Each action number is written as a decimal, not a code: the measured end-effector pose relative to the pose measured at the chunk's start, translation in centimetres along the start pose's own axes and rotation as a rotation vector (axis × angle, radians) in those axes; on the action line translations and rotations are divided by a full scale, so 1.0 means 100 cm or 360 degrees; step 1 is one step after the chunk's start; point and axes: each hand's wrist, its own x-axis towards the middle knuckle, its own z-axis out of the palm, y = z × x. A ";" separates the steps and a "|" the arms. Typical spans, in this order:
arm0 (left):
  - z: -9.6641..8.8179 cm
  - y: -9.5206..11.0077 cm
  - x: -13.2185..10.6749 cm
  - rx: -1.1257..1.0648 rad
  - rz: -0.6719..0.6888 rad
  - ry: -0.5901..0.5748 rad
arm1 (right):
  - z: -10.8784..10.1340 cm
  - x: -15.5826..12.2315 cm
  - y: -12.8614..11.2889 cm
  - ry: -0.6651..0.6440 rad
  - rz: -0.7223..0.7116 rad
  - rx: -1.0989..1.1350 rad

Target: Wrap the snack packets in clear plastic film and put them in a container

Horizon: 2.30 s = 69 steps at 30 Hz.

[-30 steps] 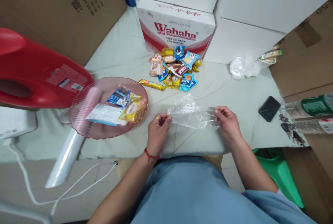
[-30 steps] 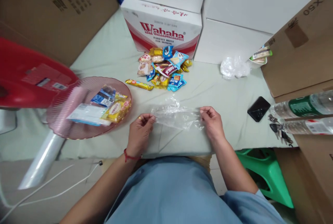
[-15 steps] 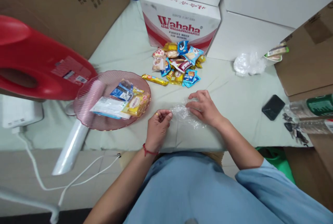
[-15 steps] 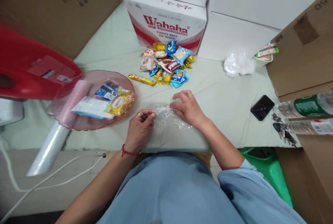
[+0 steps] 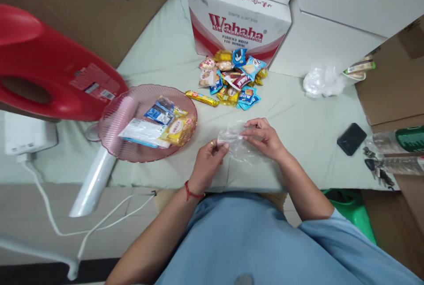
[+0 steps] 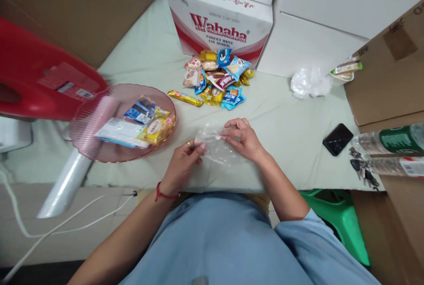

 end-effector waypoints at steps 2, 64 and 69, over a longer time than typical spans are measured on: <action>0.000 -0.001 0.002 -0.0005 0.0065 0.0019 | -0.001 0.001 -0.004 -0.0010 0.0000 0.0149; 0.009 0.017 0.021 0.2485 0.0241 -0.0124 | -0.033 -0.049 -0.002 -0.0815 0.0230 -0.0617; 0.015 0.009 0.027 0.2443 0.0433 -0.0190 | -0.049 -0.101 0.015 -0.0558 0.0406 -0.0456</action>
